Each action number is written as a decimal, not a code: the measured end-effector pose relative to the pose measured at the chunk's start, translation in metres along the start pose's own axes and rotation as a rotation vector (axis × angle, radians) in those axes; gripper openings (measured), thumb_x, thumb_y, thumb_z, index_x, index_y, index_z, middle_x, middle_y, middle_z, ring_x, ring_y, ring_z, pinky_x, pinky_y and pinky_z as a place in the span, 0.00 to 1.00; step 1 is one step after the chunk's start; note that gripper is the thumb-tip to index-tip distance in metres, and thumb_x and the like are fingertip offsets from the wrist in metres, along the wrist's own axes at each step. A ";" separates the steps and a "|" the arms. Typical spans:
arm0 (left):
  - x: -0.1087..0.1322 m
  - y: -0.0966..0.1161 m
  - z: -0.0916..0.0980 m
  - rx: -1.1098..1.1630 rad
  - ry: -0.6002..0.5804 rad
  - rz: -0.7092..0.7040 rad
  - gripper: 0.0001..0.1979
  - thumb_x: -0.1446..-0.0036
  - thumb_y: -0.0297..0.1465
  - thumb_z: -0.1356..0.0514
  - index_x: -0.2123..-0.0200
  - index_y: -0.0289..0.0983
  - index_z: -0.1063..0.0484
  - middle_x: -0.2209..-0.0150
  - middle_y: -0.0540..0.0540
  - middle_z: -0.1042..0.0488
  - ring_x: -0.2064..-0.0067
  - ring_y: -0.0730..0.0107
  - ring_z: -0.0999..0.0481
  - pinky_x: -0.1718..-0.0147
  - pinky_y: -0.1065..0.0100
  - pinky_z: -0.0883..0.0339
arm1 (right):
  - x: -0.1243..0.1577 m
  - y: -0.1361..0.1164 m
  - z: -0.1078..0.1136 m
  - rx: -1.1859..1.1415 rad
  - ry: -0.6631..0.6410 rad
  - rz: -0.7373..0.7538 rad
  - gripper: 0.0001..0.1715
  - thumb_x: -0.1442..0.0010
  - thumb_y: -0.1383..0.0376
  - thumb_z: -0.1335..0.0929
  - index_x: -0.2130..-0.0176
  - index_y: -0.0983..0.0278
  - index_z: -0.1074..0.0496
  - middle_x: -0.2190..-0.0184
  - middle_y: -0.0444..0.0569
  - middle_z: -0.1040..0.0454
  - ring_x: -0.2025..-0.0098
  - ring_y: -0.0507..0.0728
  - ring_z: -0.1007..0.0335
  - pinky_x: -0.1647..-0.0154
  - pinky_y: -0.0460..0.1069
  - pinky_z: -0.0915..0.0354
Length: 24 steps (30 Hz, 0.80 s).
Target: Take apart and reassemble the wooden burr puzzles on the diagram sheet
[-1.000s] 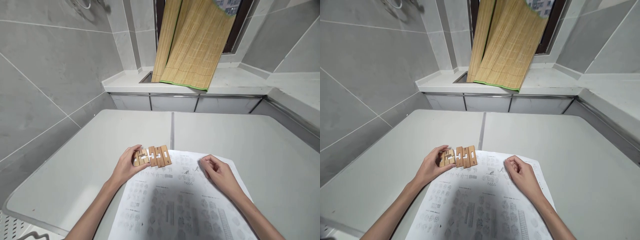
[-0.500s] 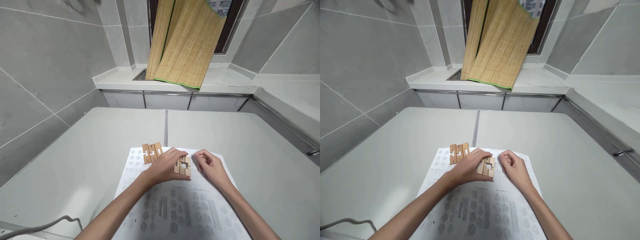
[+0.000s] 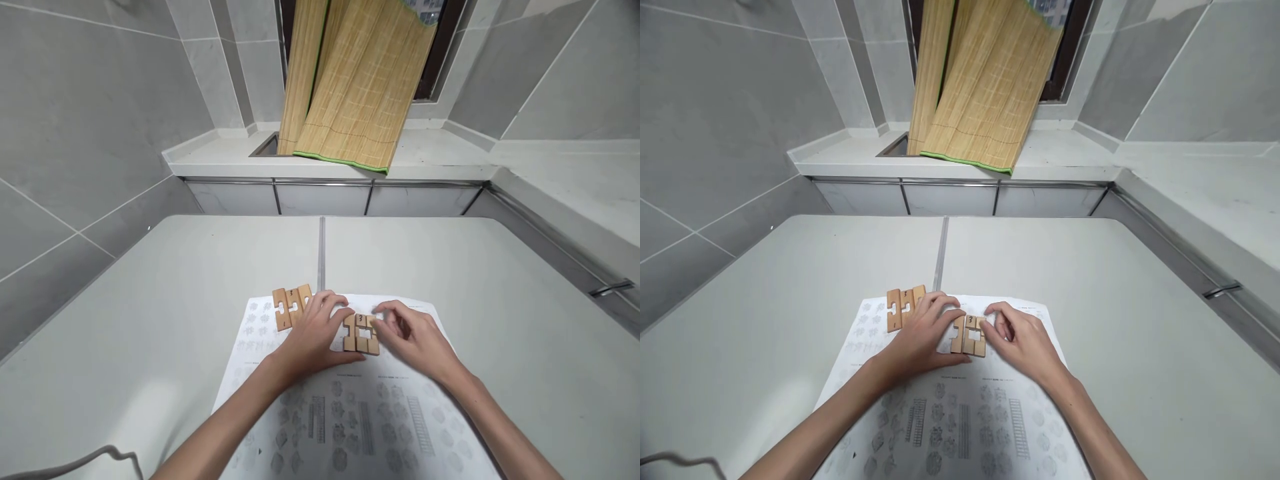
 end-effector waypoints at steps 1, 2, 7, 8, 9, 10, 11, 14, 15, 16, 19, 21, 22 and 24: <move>0.003 0.000 0.001 0.000 0.000 0.005 0.34 0.45 0.49 0.27 0.42 0.40 0.31 0.40 0.35 0.29 0.37 0.42 0.34 0.42 0.43 0.32 | 0.001 0.000 0.001 0.029 -0.013 0.011 0.16 0.30 0.49 0.34 0.54 0.57 0.27 0.76 0.38 0.37 0.74 0.54 0.39 0.70 0.48 0.40; 0.005 0.000 0.003 0.010 0.001 0.011 0.34 0.45 0.48 0.27 0.42 0.40 0.32 0.40 0.36 0.29 0.37 0.42 0.34 0.42 0.42 0.32 | 0.002 -0.001 0.001 0.056 -0.026 0.020 0.17 0.30 0.49 0.33 0.52 0.57 0.27 0.76 0.38 0.36 0.74 0.54 0.38 0.69 0.49 0.39; 0.017 -0.002 0.009 0.238 -0.021 0.100 0.37 0.46 0.39 0.24 0.38 0.44 0.37 0.39 0.40 0.28 0.39 0.50 0.28 0.42 0.50 0.29 | 0.004 -0.009 -0.002 0.177 -0.149 0.119 0.28 0.40 0.50 0.24 0.44 0.54 0.28 0.71 0.39 0.32 0.70 0.56 0.32 0.67 0.50 0.37; 0.019 -0.003 0.009 0.300 -0.018 0.132 0.36 0.45 0.37 0.24 0.38 0.45 0.37 0.40 0.41 0.28 0.40 0.52 0.26 0.43 0.52 0.27 | 0.004 -0.010 -0.003 0.196 -0.160 0.139 0.32 0.43 0.51 0.22 0.43 0.54 0.29 0.70 0.39 0.32 0.69 0.57 0.31 0.66 0.50 0.36; 0.021 -0.004 0.009 0.354 -0.009 0.161 0.36 0.45 0.35 0.25 0.38 0.46 0.37 0.40 0.42 0.27 0.42 0.54 0.25 0.46 0.54 0.26 | 0.004 -0.011 -0.002 0.209 -0.163 0.153 0.34 0.45 0.52 0.21 0.43 0.54 0.29 0.70 0.40 0.32 0.68 0.58 0.30 0.65 0.51 0.36; 0.022 -0.005 0.009 0.396 0.007 0.182 0.35 0.45 0.34 0.25 0.39 0.46 0.36 0.41 0.43 0.27 0.45 0.56 0.23 0.48 0.56 0.25 | 0.004 -0.012 -0.002 0.217 -0.163 0.159 0.34 0.45 0.52 0.21 0.43 0.54 0.29 0.70 0.40 0.32 0.67 0.58 0.30 0.65 0.51 0.36; 0.023 -0.006 0.009 0.424 0.028 0.193 0.34 0.46 0.34 0.24 0.40 0.45 0.36 0.42 0.43 0.26 0.48 0.57 0.22 0.49 0.57 0.24 | 0.004 -0.012 -0.001 0.221 -0.162 0.157 0.32 0.45 0.53 0.21 0.44 0.54 0.29 0.70 0.40 0.32 0.68 0.58 0.30 0.65 0.51 0.36; 0.024 -0.007 0.007 0.447 0.079 0.189 0.34 0.47 0.35 0.24 0.41 0.44 0.35 0.46 0.43 0.26 0.54 0.61 0.22 0.54 0.60 0.24 | 0.004 -0.011 0.000 0.210 -0.157 0.130 0.27 0.42 0.54 0.23 0.46 0.55 0.28 0.70 0.40 0.33 0.71 0.56 0.33 0.68 0.50 0.37; 0.025 -0.007 0.007 0.442 0.089 0.182 0.34 0.48 0.36 0.23 0.41 0.43 0.35 0.47 0.43 0.26 0.56 0.62 0.23 0.55 0.60 0.25 | 0.004 -0.010 0.000 0.198 -0.157 0.119 0.26 0.42 0.54 0.23 0.46 0.55 0.29 0.70 0.39 0.32 0.72 0.55 0.34 0.68 0.50 0.37; 0.025 -0.007 0.007 0.432 0.096 0.176 0.35 0.48 0.37 0.23 0.41 0.43 0.35 0.48 0.43 0.27 0.57 0.63 0.24 0.56 0.61 0.25 | 0.004 -0.009 0.000 0.186 -0.157 0.110 0.26 0.42 0.54 0.23 0.46 0.55 0.29 0.70 0.39 0.32 0.72 0.55 0.35 0.69 0.49 0.38; 0.025 -0.006 0.007 0.394 0.095 0.175 0.35 0.49 0.40 0.23 0.42 0.43 0.34 0.50 0.44 0.28 0.60 0.65 0.27 0.59 0.63 0.27 | 0.004 -0.007 0.001 0.166 -0.149 0.101 0.27 0.41 0.54 0.24 0.46 0.55 0.29 0.69 0.40 0.31 0.72 0.54 0.35 0.69 0.49 0.37; 0.025 -0.006 0.007 0.373 0.085 0.193 0.35 0.50 0.41 0.22 0.43 0.43 0.33 0.50 0.44 0.29 0.62 0.66 0.29 0.62 0.64 0.29 | 0.004 -0.007 0.001 0.177 -0.140 0.112 0.27 0.41 0.54 0.24 0.46 0.55 0.29 0.68 0.40 0.30 0.71 0.54 0.34 0.67 0.49 0.37; 0.025 -0.006 0.007 0.366 0.081 0.205 0.36 0.51 0.42 0.22 0.43 0.43 0.32 0.49 0.43 0.29 0.62 0.67 0.30 0.63 0.65 0.29 | 0.004 -0.006 0.002 0.185 -0.136 0.118 0.27 0.41 0.54 0.24 0.46 0.55 0.29 0.68 0.40 0.30 0.71 0.55 0.33 0.67 0.49 0.36; 0.026 -0.006 0.007 0.362 0.079 0.224 0.35 0.51 0.43 0.22 0.43 0.43 0.32 0.50 0.44 0.30 0.63 0.67 0.31 0.64 0.65 0.30 | 0.004 -0.007 0.002 0.199 -0.132 0.132 0.27 0.41 0.53 0.24 0.45 0.55 0.29 0.67 0.41 0.29 0.70 0.56 0.32 0.66 0.50 0.36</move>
Point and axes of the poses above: each hand's wrist, its own x-axis away from the middle knuckle, its own z-axis out of the back of the hand, y = z × x, the point moved 5 cm from there along -x, towards the middle knuckle
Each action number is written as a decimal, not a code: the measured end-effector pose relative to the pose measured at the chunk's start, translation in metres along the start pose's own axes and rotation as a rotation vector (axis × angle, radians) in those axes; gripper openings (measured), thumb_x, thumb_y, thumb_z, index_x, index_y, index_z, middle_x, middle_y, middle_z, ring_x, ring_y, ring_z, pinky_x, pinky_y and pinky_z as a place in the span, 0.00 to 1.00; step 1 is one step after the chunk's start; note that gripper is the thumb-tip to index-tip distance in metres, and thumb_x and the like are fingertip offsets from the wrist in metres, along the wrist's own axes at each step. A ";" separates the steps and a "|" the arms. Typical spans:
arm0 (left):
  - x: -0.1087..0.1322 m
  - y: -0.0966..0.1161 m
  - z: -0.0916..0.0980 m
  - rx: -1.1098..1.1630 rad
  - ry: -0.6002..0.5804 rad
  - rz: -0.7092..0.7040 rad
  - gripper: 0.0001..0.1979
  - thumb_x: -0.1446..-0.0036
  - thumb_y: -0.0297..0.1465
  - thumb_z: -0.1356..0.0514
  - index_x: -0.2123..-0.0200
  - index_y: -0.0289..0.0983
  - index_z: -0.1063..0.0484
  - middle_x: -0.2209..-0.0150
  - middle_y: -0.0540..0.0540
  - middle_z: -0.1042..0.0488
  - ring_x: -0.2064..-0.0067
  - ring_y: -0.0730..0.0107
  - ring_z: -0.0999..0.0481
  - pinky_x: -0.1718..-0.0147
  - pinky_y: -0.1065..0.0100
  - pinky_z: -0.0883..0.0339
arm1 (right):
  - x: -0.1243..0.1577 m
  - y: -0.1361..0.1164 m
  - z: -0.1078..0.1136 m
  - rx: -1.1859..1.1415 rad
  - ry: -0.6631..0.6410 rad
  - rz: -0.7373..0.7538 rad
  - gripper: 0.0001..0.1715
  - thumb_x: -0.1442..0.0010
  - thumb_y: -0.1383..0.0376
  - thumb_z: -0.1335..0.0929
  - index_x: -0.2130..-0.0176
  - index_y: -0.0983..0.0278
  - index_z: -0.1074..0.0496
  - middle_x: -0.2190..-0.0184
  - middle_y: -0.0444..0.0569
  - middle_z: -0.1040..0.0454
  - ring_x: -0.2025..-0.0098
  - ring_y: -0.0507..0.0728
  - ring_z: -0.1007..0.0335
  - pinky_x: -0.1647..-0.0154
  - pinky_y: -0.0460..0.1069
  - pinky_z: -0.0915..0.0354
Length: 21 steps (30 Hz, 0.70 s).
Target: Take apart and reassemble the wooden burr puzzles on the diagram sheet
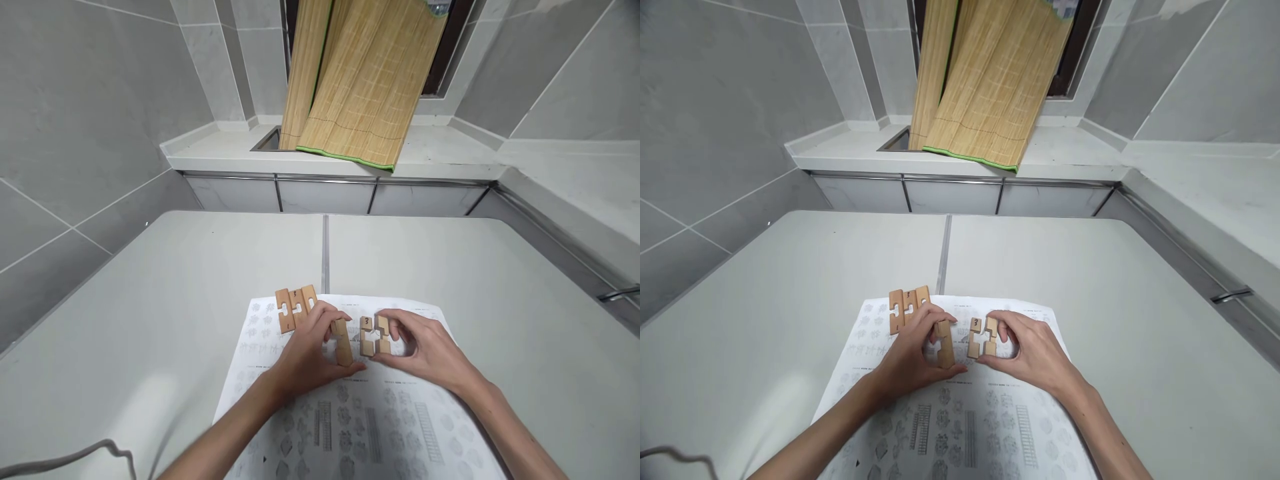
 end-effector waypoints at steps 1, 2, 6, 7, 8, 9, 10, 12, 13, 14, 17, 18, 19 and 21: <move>0.000 0.000 0.000 0.003 -0.003 0.006 0.35 0.51 0.43 0.23 0.43 0.43 0.32 0.50 0.44 0.30 0.63 0.67 0.31 0.64 0.65 0.30 | 0.000 0.000 0.000 0.007 -0.001 0.007 0.27 0.41 0.53 0.24 0.46 0.55 0.29 0.67 0.42 0.29 0.69 0.56 0.31 0.66 0.50 0.36; 0.000 0.000 0.000 0.006 -0.008 0.011 0.34 0.50 0.43 0.23 0.44 0.43 0.31 0.50 0.44 0.30 0.63 0.67 0.31 0.64 0.65 0.29 | 0.000 -0.001 0.000 0.015 -0.002 0.015 0.27 0.40 0.52 0.24 0.46 0.55 0.29 0.67 0.42 0.29 0.68 0.56 0.31 0.65 0.51 0.36; 0.000 -0.001 -0.002 0.015 -0.047 0.039 0.35 0.48 0.41 0.24 0.40 0.44 0.33 0.48 0.43 0.30 0.61 0.65 0.29 0.64 0.64 0.28 | -0.001 -0.007 0.001 0.060 -0.017 0.043 0.28 0.40 0.52 0.24 0.44 0.55 0.31 0.64 0.44 0.29 0.65 0.58 0.31 0.65 0.52 0.35; 0.000 -0.001 -0.002 0.020 -0.053 0.047 0.36 0.47 0.41 0.25 0.39 0.44 0.34 0.47 0.43 0.29 0.60 0.64 0.27 0.63 0.63 0.27 | -0.001 -0.009 0.002 0.068 -0.014 0.047 0.29 0.40 0.52 0.24 0.43 0.54 0.31 0.62 0.45 0.29 0.63 0.59 0.30 0.64 0.52 0.34; 0.000 -0.001 -0.002 0.024 -0.061 0.054 0.37 0.46 0.41 0.25 0.37 0.45 0.36 0.47 0.43 0.28 0.59 0.63 0.26 0.61 0.62 0.26 | -0.001 -0.011 0.002 0.071 -0.007 0.054 0.32 0.40 0.52 0.24 0.42 0.54 0.33 0.59 0.47 0.29 0.61 0.60 0.30 0.63 0.53 0.33; 0.000 0.000 -0.002 0.029 -0.070 0.061 0.38 0.45 0.40 0.26 0.35 0.46 0.38 0.46 0.43 0.27 0.57 0.61 0.25 0.60 0.61 0.26 | -0.001 -0.013 0.001 0.069 0.003 0.063 0.34 0.41 0.52 0.24 0.40 0.54 0.34 0.56 0.48 0.29 0.58 0.61 0.30 0.62 0.54 0.32; 0.000 0.001 -0.003 0.035 -0.078 0.068 0.40 0.43 0.39 0.27 0.33 0.47 0.40 0.46 0.43 0.26 0.55 0.59 0.24 0.57 0.59 0.25 | -0.001 -0.015 0.000 0.062 0.015 0.073 0.37 0.42 0.53 0.23 0.38 0.53 0.35 0.54 0.50 0.30 0.56 0.62 0.30 0.60 0.55 0.30; 0.000 0.002 -0.002 0.058 -0.078 0.098 0.41 0.44 0.38 0.27 0.32 0.47 0.42 0.45 0.43 0.25 0.51 0.56 0.22 0.52 0.56 0.26 | -0.001 -0.018 -0.002 0.045 0.034 0.086 0.40 0.44 0.55 0.22 0.37 0.53 0.35 0.50 0.52 0.32 0.52 0.64 0.31 0.56 0.57 0.28; 0.001 0.002 -0.001 0.073 -0.074 0.116 0.40 0.45 0.38 0.26 0.34 0.46 0.40 0.44 0.43 0.24 0.50 0.55 0.22 0.51 0.56 0.26 | -0.001 -0.018 -0.004 0.040 0.042 0.087 0.39 0.45 0.56 0.21 0.38 0.53 0.33 0.50 0.52 0.33 0.51 0.65 0.31 0.55 0.57 0.28; 0.001 0.002 0.000 0.086 -0.068 0.133 0.38 0.46 0.39 0.25 0.37 0.45 0.37 0.45 0.43 0.24 0.50 0.55 0.22 0.52 0.56 0.25 | -0.001 -0.019 -0.006 0.034 0.048 0.083 0.38 0.45 0.57 0.21 0.40 0.53 0.32 0.50 0.52 0.34 0.50 0.65 0.32 0.55 0.57 0.27; 0.001 0.000 0.000 0.090 -0.068 0.146 0.36 0.52 0.44 0.22 0.44 0.43 0.32 0.49 0.43 0.23 0.54 0.56 0.22 0.57 0.58 0.26 | 0.000 -0.019 -0.008 -0.024 0.059 0.060 0.32 0.45 0.57 0.22 0.44 0.54 0.30 0.51 0.53 0.36 0.48 0.65 0.33 0.55 0.57 0.27; 0.002 -0.001 0.000 0.078 -0.071 0.131 0.37 0.53 0.45 0.22 0.44 0.43 0.32 0.52 0.44 0.24 0.56 0.57 0.22 0.58 0.59 0.26 | -0.001 -0.019 -0.008 -0.062 0.066 0.055 0.31 0.45 0.57 0.22 0.44 0.54 0.30 0.50 0.53 0.36 0.47 0.66 0.33 0.53 0.58 0.27; 0.002 -0.001 -0.001 0.063 -0.070 0.109 0.39 0.54 0.46 0.22 0.43 0.43 0.33 0.55 0.46 0.24 0.58 0.59 0.23 0.59 0.60 0.27 | -0.001 -0.018 -0.008 -0.111 0.076 0.052 0.31 0.45 0.57 0.22 0.45 0.54 0.31 0.48 0.53 0.36 0.45 0.66 0.32 0.50 0.59 0.27; 0.001 -0.002 -0.001 0.032 -0.051 0.060 0.42 0.55 0.48 0.22 0.41 0.43 0.33 0.61 0.49 0.27 0.62 0.61 0.26 0.61 0.62 0.30 | -0.001 -0.018 -0.006 -0.223 0.112 0.055 0.31 0.46 0.60 0.22 0.46 0.54 0.33 0.44 0.53 0.34 0.42 0.66 0.32 0.44 0.60 0.30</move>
Point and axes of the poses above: each hand's wrist, its own x-axis away from the middle knuckle, its own z-axis out of the back of the hand, y = z × x, the point moved 5 cm from there along -x, towards the middle knuckle
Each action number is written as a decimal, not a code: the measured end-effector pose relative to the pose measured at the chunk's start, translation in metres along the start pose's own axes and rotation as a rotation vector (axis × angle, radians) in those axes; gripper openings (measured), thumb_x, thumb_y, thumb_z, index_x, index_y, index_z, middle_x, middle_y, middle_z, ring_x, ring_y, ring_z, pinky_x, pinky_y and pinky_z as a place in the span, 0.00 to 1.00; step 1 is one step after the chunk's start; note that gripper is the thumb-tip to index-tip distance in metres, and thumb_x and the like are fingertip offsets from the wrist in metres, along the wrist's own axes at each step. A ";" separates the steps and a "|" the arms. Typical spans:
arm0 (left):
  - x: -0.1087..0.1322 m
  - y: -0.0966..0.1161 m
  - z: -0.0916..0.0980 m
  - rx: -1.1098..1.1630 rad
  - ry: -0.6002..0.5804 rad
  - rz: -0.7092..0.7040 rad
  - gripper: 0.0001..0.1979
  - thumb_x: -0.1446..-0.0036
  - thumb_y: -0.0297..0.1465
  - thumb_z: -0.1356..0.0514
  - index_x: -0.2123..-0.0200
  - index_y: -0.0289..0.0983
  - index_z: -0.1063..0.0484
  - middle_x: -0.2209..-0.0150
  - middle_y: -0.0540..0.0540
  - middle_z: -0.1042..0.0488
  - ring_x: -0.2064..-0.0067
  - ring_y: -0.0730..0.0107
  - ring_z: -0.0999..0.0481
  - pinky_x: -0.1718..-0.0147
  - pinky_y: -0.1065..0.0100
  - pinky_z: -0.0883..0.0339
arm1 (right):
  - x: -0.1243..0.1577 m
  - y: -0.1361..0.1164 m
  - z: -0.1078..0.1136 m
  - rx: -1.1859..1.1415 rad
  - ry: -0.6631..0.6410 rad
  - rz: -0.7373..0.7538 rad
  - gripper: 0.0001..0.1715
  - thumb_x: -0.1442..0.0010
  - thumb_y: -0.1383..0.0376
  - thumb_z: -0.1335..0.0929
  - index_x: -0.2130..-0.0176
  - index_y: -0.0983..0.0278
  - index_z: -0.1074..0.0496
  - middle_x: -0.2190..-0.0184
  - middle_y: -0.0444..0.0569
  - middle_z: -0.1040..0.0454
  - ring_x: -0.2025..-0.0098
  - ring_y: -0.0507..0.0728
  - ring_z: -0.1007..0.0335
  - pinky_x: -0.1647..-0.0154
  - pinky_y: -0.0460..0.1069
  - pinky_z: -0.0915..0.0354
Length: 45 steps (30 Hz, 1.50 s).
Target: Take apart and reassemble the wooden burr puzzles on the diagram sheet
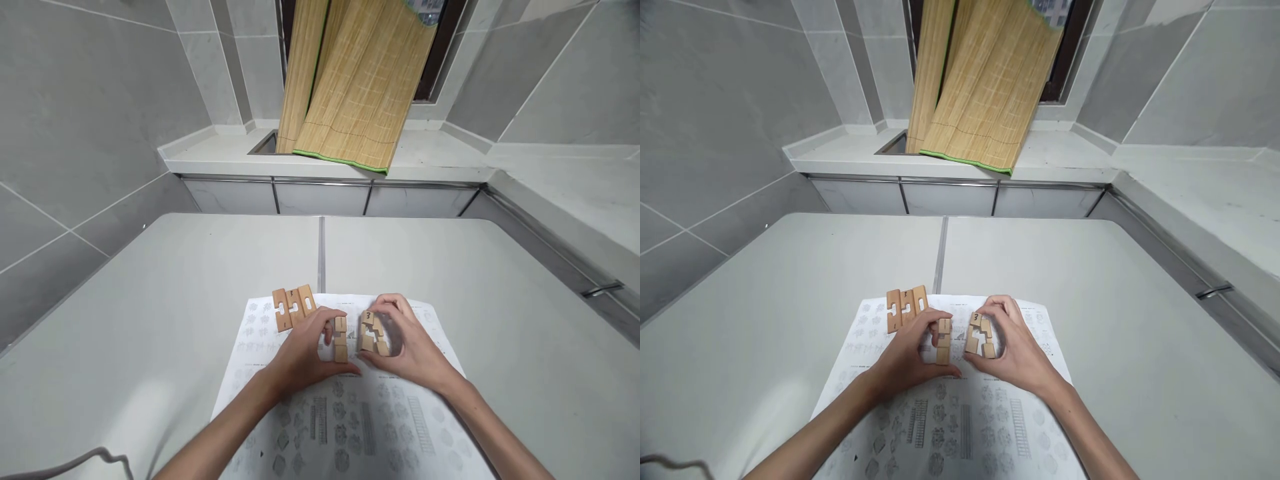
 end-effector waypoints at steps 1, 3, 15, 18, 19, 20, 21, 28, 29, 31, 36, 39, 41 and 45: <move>0.000 0.000 0.000 -0.013 0.009 -0.021 0.42 0.54 0.49 0.22 0.40 0.43 0.33 0.63 0.50 0.29 0.63 0.63 0.27 0.62 0.62 0.30 | 0.000 0.000 0.001 -0.063 0.030 0.000 0.30 0.46 0.61 0.22 0.47 0.54 0.33 0.42 0.54 0.33 0.40 0.66 0.32 0.42 0.61 0.31; 0.000 0.000 0.000 -0.023 0.025 -0.045 0.41 0.52 0.50 0.23 0.40 0.42 0.33 0.64 0.51 0.31 0.64 0.64 0.29 0.62 0.64 0.32 | 0.000 0.002 0.003 -0.201 0.104 -0.012 0.28 0.46 0.64 0.23 0.51 0.55 0.36 0.42 0.54 0.29 0.40 0.65 0.30 0.42 0.61 0.32; -0.001 0.003 -0.002 0.245 -0.074 0.151 0.44 0.52 0.48 0.23 0.35 0.46 0.35 0.71 0.56 0.31 0.69 0.66 0.27 0.63 0.64 0.30 | 0.005 0.010 -0.004 -0.480 0.108 -0.154 0.39 0.44 0.61 0.21 0.38 0.54 0.34 0.48 0.52 0.23 0.49 0.61 0.22 0.45 0.56 0.25; -0.002 0.004 -0.002 0.305 -0.090 0.166 0.44 0.54 0.48 0.22 0.36 0.46 0.32 0.70 0.55 0.31 0.70 0.67 0.28 0.67 0.65 0.31 | 0.008 0.003 -0.007 -0.492 0.043 -0.166 0.40 0.44 0.62 0.21 0.37 0.52 0.34 0.41 0.52 0.25 0.41 0.63 0.25 0.44 0.56 0.25; -0.002 0.005 -0.002 0.333 -0.108 0.169 0.44 0.55 0.48 0.22 0.37 0.46 0.31 0.69 0.54 0.30 0.70 0.67 0.28 0.68 0.66 0.31 | 0.008 -0.001 -0.008 -0.488 0.010 -0.170 0.40 0.44 0.63 0.21 0.37 0.52 0.33 0.39 0.52 0.26 0.39 0.64 0.26 0.44 0.55 0.24; -0.002 0.005 -0.002 0.361 -0.130 0.168 0.44 0.56 0.47 0.21 0.37 0.46 0.30 0.68 0.53 0.29 0.68 0.67 0.27 0.69 0.67 0.31 | 0.008 -0.005 -0.009 -0.477 -0.024 -0.170 0.39 0.44 0.64 0.22 0.37 0.52 0.33 0.39 0.53 0.26 0.38 0.65 0.27 0.45 0.56 0.24; -0.002 0.006 -0.002 0.389 -0.154 0.165 0.44 0.57 0.48 0.21 0.38 0.46 0.29 0.66 0.52 0.28 0.66 0.66 0.26 0.68 0.66 0.30 | 0.008 -0.009 -0.010 -0.456 -0.058 -0.163 0.39 0.44 0.65 0.22 0.37 0.52 0.32 0.39 0.53 0.26 0.38 0.66 0.26 0.46 0.56 0.24; -0.005 0.011 0.003 0.446 -0.325 0.146 0.38 0.60 0.51 0.21 0.47 0.43 0.23 0.64 0.49 0.24 0.62 0.62 0.24 0.66 0.65 0.30 | 0.012 -0.032 -0.013 -0.178 -0.095 0.112 0.43 0.46 0.72 0.25 0.37 0.45 0.32 0.51 0.48 0.24 0.52 0.63 0.24 0.57 0.55 0.22; -0.006 0.011 0.003 0.425 -0.355 0.148 0.37 0.61 0.51 0.21 0.49 0.42 0.22 0.66 0.50 0.25 0.65 0.64 0.26 0.69 0.67 0.33 | 0.014 -0.034 -0.015 -0.151 -0.086 0.157 0.44 0.46 0.72 0.25 0.36 0.44 0.32 0.50 0.49 0.25 0.50 0.63 0.25 0.56 0.56 0.22; -0.006 0.011 0.003 0.390 -0.408 0.138 0.35 0.61 0.50 0.21 0.52 0.40 0.22 0.69 0.52 0.28 0.68 0.68 0.29 0.71 0.69 0.37 | 0.016 -0.038 -0.018 -0.107 -0.076 0.235 0.44 0.46 0.72 0.25 0.35 0.45 0.33 0.45 0.51 0.28 0.43 0.65 0.28 0.49 0.58 0.23; -0.009 0.012 0.002 0.329 -0.458 0.075 0.29 0.59 0.48 0.21 0.59 0.39 0.25 0.70 0.54 0.32 0.70 0.72 0.36 0.74 0.71 0.45 | 0.014 -0.053 -0.024 -0.025 -0.088 0.382 0.38 0.41 0.71 0.27 0.36 0.49 0.36 0.46 0.51 0.25 0.47 0.66 0.26 0.47 0.62 0.26; -0.010 0.012 0.000 0.303 -0.463 0.052 0.28 0.60 0.47 0.21 0.63 0.38 0.26 0.72 0.55 0.35 0.71 0.74 0.38 0.75 0.71 0.47 | 0.014 -0.054 -0.025 0.018 -0.079 0.425 0.36 0.40 0.71 0.28 0.37 0.51 0.36 0.48 0.49 0.21 0.50 0.65 0.25 0.48 0.62 0.27; -0.010 0.012 -0.002 0.294 -0.482 0.046 0.28 0.60 0.47 0.21 0.63 0.38 0.26 0.73 0.56 0.34 0.72 0.74 0.38 0.75 0.71 0.46 | 0.014 -0.052 -0.026 0.044 -0.092 0.432 0.36 0.41 0.72 0.28 0.37 0.51 0.34 0.48 0.49 0.21 0.51 0.65 0.25 0.49 0.62 0.27; -0.009 0.014 -0.004 0.252 -0.535 0.057 0.30 0.61 0.47 0.20 0.58 0.40 0.23 0.72 0.55 0.29 0.71 0.73 0.33 0.75 0.71 0.43 | 0.015 -0.055 -0.023 0.049 -0.166 0.436 0.43 0.47 0.75 0.30 0.36 0.50 0.32 0.46 0.47 0.21 0.51 0.64 0.25 0.52 0.61 0.26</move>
Point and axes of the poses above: each hand's wrist, its own x-axis away from the middle knuckle, its own z-axis out of the back of the hand, y = z × x, the point moved 5 cm from there along -x, towards the middle knuckle
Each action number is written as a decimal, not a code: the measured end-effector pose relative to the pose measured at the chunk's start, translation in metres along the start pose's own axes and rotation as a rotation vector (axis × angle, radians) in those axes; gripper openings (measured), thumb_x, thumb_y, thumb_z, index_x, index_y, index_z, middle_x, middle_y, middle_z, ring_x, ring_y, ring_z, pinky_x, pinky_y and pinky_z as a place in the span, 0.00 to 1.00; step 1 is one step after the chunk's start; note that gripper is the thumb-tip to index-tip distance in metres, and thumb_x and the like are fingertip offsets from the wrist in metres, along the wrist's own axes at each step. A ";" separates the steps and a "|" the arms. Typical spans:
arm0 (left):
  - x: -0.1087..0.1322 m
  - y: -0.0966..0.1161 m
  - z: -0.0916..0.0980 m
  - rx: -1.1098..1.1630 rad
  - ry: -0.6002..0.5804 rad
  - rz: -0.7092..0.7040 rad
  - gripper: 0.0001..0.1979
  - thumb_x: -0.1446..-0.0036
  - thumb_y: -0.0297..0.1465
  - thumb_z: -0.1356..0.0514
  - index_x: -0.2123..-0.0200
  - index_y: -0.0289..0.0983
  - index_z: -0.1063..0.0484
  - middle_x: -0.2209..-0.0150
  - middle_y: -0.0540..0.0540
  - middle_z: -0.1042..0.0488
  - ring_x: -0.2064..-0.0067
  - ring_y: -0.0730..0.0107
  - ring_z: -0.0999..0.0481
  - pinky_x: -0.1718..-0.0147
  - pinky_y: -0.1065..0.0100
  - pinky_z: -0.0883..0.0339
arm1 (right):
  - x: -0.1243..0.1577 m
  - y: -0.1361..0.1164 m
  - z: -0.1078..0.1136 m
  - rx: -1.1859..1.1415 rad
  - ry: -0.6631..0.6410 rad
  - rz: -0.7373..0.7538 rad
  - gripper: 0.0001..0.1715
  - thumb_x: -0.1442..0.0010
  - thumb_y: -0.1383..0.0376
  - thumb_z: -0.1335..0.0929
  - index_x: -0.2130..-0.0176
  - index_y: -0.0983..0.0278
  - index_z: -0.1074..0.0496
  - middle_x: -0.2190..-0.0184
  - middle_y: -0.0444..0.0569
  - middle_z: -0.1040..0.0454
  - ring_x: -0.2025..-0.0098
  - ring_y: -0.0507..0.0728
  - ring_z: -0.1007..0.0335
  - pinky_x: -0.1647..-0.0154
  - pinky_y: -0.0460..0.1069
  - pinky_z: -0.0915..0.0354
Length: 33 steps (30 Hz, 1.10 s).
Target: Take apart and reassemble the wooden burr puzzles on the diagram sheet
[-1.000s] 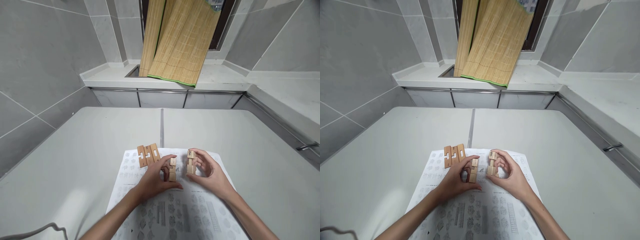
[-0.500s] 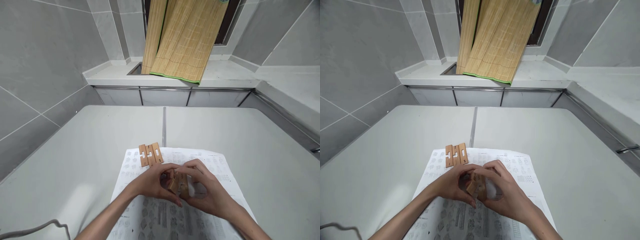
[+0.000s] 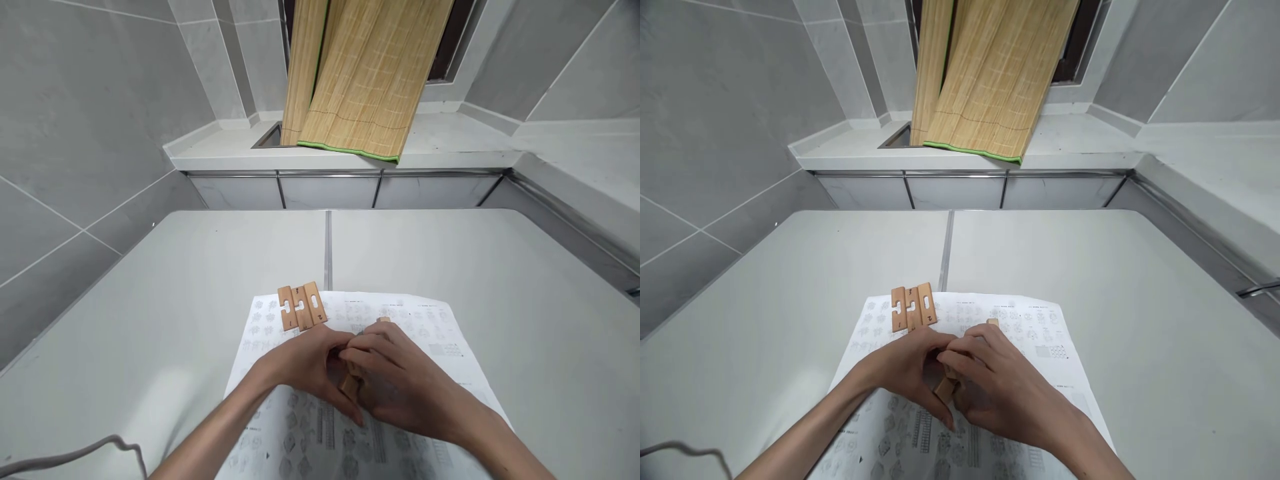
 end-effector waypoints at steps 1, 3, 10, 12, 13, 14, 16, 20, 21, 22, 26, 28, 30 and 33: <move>0.000 0.000 -0.001 -0.001 -0.018 0.010 0.31 0.62 0.47 0.20 0.57 0.40 0.22 0.72 0.56 0.28 0.71 0.73 0.32 0.75 0.71 0.42 | -0.001 -0.002 0.002 0.002 -0.016 -0.007 0.43 0.48 0.76 0.30 0.36 0.50 0.32 0.46 0.47 0.21 0.50 0.64 0.26 0.52 0.61 0.26; 0.000 0.002 -0.002 0.015 -0.045 0.020 0.32 0.63 0.47 0.19 0.56 0.41 0.22 0.71 0.55 0.26 0.70 0.71 0.28 0.73 0.71 0.39 | -0.005 -0.009 0.008 0.022 -0.065 -0.020 0.44 0.49 0.78 0.31 0.38 0.50 0.30 0.47 0.46 0.20 0.49 0.65 0.26 0.52 0.60 0.26; 0.000 0.010 -0.002 0.088 -0.107 -0.067 0.27 0.63 0.44 0.19 0.62 0.41 0.21 0.65 0.51 0.19 0.61 0.64 0.20 0.65 0.69 0.30 | -0.019 -0.036 0.026 0.052 -0.285 -0.113 0.37 0.47 0.81 0.31 0.44 0.50 0.26 0.52 0.46 0.22 0.47 0.62 0.29 0.55 0.55 0.26; 0.002 0.017 0.003 0.053 -0.035 -0.117 0.30 0.67 0.41 0.17 0.59 0.42 0.20 0.56 0.48 0.19 0.54 0.59 0.20 0.59 0.66 0.29 | -0.019 -0.039 0.030 -0.009 -0.296 -0.188 0.38 0.47 0.82 0.31 0.44 0.50 0.26 0.52 0.45 0.24 0.47 0.60 0.30 0.54 0.53 0.27; 0.003 0.020 0.005 0.053 -0.007 -0.130 0.31 0.67 0.40 0.17 0.57 0.42 0.19 0.53 0.47 0.20 0.51 0.57 0.21 0.56 0.64 0.28 | -0.019 -0.040 0.032 -0.035 -0.286 -0.217 0.39 0.48 0.82 0.31 0.44 0.50 0.27 0.52 0.45 0.24 0.46 0.60 0.31 0.53 0.53 0.27; 0.005 0.024 0.006 0.078 -0.004 -0.135 0.31 0.66 0.39 0.17 0.56 0.42 0.20 0.53 0.47 0.20 0.50 0.56 0.21 0.54 0.63 0.28 | -0.019 -0.041 0.033 -0.057 -0.270 -0.236 0.40 0.47 0.82 0.30 0.43 0.49 0.28 0.52 0.45 0.25 0.46 0.60 0.31 0.52 0.53 0.27; 0.009 0.031 0.004 0.191 -0.046 -0.138 0.29 0.62 0.38 0.18 0.55 0.42 0.20 0.55 0.48 0.19 0.51 0.56 0.20 0.50 0.60 0.28 | -0.018 -0.044 0.035 -0.086 -0.221 -0.231 0.44 0.46 0.80 0.29 0.37 0.48 0.31 0.49 0.47 0.26 0.45 0.61 0.32 0.50 0.53 0.27; 0.015 0.038 -0.001 0.406 -0.059 -0.146 0.26 0.61 0.37 0.19 0.56 0.41 0.19 0.57 0.48 0.19 0.51 0.57 0.19 0.49 0.59 0.27 | -0.017 -0.053 0.041 -0.110 -0.115 -0.160 0.44 0.40 0.74 0.26 0.32 0.45 0.36 0.45 0.47 0.27 0.43 0.61 0.33 0.47 0.55 0.28; 0.016 0.039 -0.001 0.429 -0.036 -0.148 0.27 0.62 0.36 0.19 0.56 0.41 0.19 0.58 0.48 0.19 0.51 0.57 0.20 0.49 0.60 0.27 | -0.017 -0.056 0.043 -0.116 -0.105 -0.160 0.43 0.39 0.73 0.25 0.32 0.44 0.35 0.43 0.47 0.27 0.42 0.62 0.34 0.46 0.55 0.29; 0.016 0.039 -0.001 0.440 -0.018 -0.154 0.27 0.62 0.35 0.18 0.56 0.42 0.19 0.58 0.49 0.19 0.51 0.57 0.20 0.49 0.61 0.27 | -0.017 -0.058 0.044 -0.124 -0.098 -0.168 0.43 0.38 0.71 0.25 0.32 0.43 0.35 0.42 0.46 0.28 0.41 0.62 0.35 0.46 0.55 0.29; 0.016 0.044 -0.004 0.382 -0.023 -0.184 0.23 0.59 0.40 0.20 0.60 0.40 0.18 0.62 0.49 0.20 0.56 0.59 0.20 0.54 0.63 0.28 | -0.016 -0.068 0.045 -0.137 -0.085 -0.172 0.43 0.39 0.67 0.22 0.33 0.42 0.34 0.44 0.45 0.27 0.44 0.61 0.33 0.47 0.55 0.29; 0.016 0.048 -0.006 0.341 -0.039 -0.194 0.22 0.58 0.43 0.21 0.62 0.40 0.18 0.64 0.49 0.19 0.59 0.59 0.20 0.57 0.63 0.27 | -0.015 -0.075 0.044 -0.121 -0.064 -0.145 0.44 0.40 0.67 0.21 0.32 0.42 0.35 0.46 0.45 0.26 0.46 0.61 0.33 0.49 0.55 0.29; 0.016 0.052 -0.008 0.330 -0.054 -0.212 0.22 0.57 0.46 0.21 0.62 0.40 0.17 0.63 0.47 0.18 0.59 0.58 0.19 0.57 0.62 0.27 | -0.015 -0.082 0.043 -0.099 -0.033 -0.136 0.45 0.41 0.69 0.21 0.33 0.43 0.35 0.48 0.45 0.26 0.48 0.60 0.32 0.51 0.55 0.29; 0.017 0.056 -0.012 0.410 -0.071 -0.238 0.26 0.57 0.48 0.22 0.59 0.39 0.17 0.61 0.44 0.18 0.56 0.53 0.18 0.55 0.59 0.25 | -0.015 -0.090 0.044 -0.067 0.003 -0.142 0.45 0.43 0.71 0.21 0.35 0.44 0.34 0.48 0.45 0.26 0.48 0.61 0.32 0.52 0.54 0.29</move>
Point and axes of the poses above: each hand's wrist, its own x-axis away from the middle knuckle, its own z-axis out of the back of the hand, y = z × x, the point moved 5 cm from there along -x, towards the middle knuckle
